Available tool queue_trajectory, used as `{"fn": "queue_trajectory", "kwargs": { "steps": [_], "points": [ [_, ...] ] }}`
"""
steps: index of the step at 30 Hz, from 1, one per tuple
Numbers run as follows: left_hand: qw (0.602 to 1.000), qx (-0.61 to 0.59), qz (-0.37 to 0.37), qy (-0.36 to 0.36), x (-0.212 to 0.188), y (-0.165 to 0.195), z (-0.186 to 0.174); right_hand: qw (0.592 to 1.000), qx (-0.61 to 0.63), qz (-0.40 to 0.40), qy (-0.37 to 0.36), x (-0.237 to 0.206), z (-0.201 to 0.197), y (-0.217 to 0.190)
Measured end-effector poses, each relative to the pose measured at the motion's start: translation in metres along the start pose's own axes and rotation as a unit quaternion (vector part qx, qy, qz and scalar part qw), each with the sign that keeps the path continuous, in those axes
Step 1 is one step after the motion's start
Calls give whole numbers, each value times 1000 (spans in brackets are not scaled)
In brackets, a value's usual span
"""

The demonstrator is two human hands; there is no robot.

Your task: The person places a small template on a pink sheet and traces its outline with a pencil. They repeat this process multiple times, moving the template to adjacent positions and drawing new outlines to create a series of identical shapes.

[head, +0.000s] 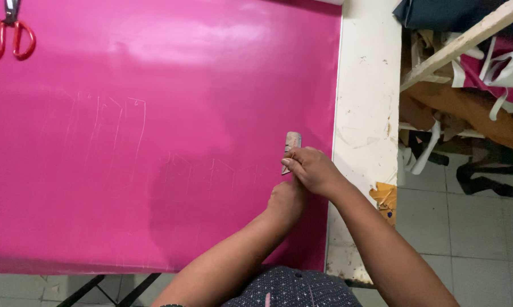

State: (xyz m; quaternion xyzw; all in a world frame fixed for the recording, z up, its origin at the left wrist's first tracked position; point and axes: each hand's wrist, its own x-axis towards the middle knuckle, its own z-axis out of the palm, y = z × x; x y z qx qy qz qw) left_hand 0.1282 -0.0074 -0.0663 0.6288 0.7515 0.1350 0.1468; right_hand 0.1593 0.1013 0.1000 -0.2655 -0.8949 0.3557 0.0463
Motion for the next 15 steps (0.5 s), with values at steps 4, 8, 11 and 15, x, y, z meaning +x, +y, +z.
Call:
{"fn": "queue_trajectory", "kwargs": {
  "steps": [4, 8, 11, 15],
  "points": [
    [995, 89, 43, -4, 0, 0, 7, 1000, -5, 19, -11, 1, 6, 2],
    [998, 52, 25, -10, 5, 2, -2, 999, -36, -15, 9, 2, 8, 3],
    [998, 64, 16, 14, 6, 5, -15, 994, -69, -58, 60, 2, 4, 4],
    [996, -43, -72, 27, -1, 8, -24, 990, -116, -37, 72, 0, -1, 7]
  ]
}}
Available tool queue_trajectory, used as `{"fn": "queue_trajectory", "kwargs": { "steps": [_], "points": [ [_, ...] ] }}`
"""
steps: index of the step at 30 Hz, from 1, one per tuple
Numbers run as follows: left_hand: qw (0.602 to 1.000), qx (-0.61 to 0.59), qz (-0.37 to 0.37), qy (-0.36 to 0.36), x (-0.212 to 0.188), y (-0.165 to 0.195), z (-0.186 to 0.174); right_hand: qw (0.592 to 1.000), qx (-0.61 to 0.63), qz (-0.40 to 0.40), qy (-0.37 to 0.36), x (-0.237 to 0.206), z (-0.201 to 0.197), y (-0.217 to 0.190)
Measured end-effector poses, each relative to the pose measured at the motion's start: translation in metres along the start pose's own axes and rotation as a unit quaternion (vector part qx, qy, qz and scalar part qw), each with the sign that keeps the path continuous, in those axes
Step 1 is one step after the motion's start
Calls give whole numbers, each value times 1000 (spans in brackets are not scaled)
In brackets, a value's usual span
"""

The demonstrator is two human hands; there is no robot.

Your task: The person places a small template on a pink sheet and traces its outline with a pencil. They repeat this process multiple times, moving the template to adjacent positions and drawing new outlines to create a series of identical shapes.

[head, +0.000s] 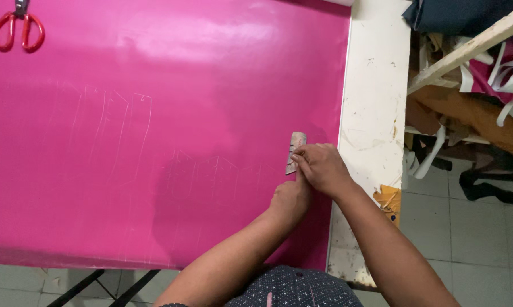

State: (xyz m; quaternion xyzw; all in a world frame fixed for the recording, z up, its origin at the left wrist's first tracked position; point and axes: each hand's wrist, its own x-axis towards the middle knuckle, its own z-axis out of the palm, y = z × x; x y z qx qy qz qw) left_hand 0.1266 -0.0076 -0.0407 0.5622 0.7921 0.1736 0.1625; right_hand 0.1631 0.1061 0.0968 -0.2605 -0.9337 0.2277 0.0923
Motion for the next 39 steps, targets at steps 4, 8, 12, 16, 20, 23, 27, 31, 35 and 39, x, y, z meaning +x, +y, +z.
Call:
{"fn": "queue_trajectory", "kwargs": {
  "steps": [4, 8, 12, 16, 20, 23, 27, 31, 35, 39],
  "points": [
    [998, -45, 10, 33, 0, -5, 6, 999, 46, 6, 6, 0, 2, 0],
    [997, -67, 36, 34, 2, -9, 4, 999, 50, -13, 19, 4, 5, -1],
    [995, -96, -2, 19, 0, -3, -17, 999, 20, -3, 47, 8, 6, 1],
    [997, -72, 21, 35, -2, -2, -39, 997, -21, -8, 76, 12, 6, 4],
    [990, -114, 36, 68, -3, -4, -46, 999, -27, 6, 45, 17, 5, 6],
    [992, -103, 32, 66, -1, -2, -49, 999, 15, 13, 50, 19, 2, 6],
    [994, -94, 32, 34, 0, -2, -62, 994, 86, 29, 55, 24, -2, 8],
    [998, -58, 18, 3, 1, 1, -73, 997, 60, 50, 24, 28, 4, 7],
    [979, 78, 154, 107, 0, -4, -75, 999, -5, -3, 40, 28, 12, 10],
    [962, 164, 159, 147, 0, -4, -70, 997, -6, -26, 66, 28, 15, 16]
  ]
}}
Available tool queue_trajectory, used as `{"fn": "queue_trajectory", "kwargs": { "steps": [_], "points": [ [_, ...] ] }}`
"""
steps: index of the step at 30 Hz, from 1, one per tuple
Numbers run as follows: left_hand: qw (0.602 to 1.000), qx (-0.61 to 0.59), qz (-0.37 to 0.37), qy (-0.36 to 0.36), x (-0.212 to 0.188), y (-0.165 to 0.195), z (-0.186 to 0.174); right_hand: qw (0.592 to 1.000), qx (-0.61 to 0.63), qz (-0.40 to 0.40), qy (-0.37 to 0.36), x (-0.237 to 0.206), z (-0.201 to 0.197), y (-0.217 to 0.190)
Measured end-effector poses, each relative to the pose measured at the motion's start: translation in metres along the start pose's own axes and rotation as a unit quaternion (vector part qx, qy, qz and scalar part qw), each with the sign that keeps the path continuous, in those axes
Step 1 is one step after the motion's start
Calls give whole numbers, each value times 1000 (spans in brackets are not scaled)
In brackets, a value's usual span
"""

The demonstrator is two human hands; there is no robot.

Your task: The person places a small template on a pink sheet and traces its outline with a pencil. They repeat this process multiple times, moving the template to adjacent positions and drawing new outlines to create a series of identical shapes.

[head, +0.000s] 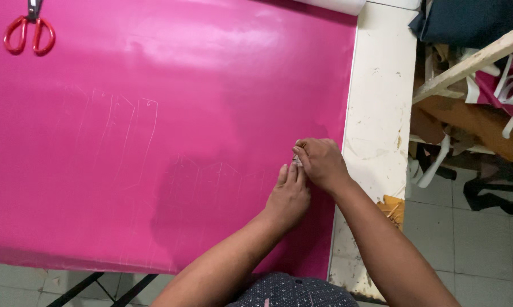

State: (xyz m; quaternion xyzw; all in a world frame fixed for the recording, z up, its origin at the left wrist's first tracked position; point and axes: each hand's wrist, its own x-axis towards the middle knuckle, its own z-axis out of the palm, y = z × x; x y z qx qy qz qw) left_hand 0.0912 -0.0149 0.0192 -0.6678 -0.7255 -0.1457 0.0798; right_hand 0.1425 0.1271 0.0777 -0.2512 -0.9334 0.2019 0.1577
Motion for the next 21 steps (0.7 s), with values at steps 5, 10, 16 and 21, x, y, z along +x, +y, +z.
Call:
{"fn": "queue_trajectory", "kwargs": {
  "steps": [5, 10, 16, 21],
  "points": [
    [999, -11, 25, -32, -1, -2, 3, 999, -24, 17, 31, -1, -2, 5],
    [998, -55, 1, -9, 3, -10, 2, 999, 8, 49, 18, 4, -4, 7],
    [989, -141, -19, -42, 5, -37, 0, 999, 12, 37, 8, 17, -3, 11],
    [981, -194, -26, 3, 5, -44, 3, 998, -8, 46, 30, 25, -2, 18]
  ]
}}
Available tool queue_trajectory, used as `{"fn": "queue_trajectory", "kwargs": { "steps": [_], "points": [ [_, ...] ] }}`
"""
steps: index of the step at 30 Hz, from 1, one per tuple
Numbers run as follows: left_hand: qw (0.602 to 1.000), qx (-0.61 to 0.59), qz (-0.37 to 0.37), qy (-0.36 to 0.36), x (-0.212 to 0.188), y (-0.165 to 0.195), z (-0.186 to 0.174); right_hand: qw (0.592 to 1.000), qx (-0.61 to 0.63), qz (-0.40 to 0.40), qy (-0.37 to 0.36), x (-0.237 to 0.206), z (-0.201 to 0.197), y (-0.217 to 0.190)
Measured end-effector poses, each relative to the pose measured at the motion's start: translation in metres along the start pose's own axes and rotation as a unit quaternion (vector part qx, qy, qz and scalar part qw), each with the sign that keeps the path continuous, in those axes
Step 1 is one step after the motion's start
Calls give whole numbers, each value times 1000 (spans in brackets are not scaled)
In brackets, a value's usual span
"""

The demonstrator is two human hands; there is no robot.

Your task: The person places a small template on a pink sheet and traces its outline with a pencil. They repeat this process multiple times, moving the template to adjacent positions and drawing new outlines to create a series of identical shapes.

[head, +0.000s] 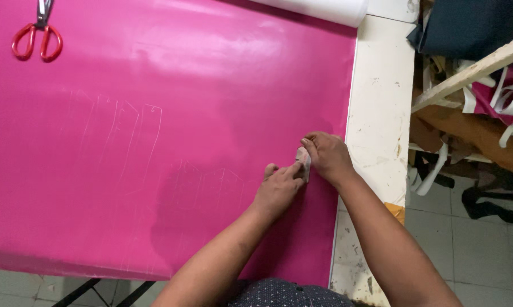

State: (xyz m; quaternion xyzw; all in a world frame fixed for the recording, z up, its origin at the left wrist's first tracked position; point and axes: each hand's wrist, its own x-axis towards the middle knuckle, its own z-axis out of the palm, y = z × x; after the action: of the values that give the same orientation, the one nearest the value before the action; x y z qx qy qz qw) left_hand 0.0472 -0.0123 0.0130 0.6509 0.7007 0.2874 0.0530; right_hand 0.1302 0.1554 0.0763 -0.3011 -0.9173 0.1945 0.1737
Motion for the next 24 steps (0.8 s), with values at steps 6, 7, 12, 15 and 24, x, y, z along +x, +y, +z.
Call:
{"fn": "queue_trajectory", "kwargs": {
  "steps": [6, 7, 12, 15, 24],
  "points": [
    [1000, -24, -19, -1, -2, -2, 3, 1000, -3, 13, -3, -6, -9, 7],
    [999, -28, -18, 2, -1, -3, 3, 1000, 1, 22, 3, -8, -11, 8],
    [998, -41, -40, -28, 1, -4, -2, 998, 17, 59, 5, -33, -18, 7],
    [997, -42, -45, -42, 3, -8, -6, 999, 14, 38, -1, -54, -19, 1],
    [993, -74, -40, -84, 13, -21, -21, 997, 58, 43, -10, -97, -21, -11]
  ]
}}
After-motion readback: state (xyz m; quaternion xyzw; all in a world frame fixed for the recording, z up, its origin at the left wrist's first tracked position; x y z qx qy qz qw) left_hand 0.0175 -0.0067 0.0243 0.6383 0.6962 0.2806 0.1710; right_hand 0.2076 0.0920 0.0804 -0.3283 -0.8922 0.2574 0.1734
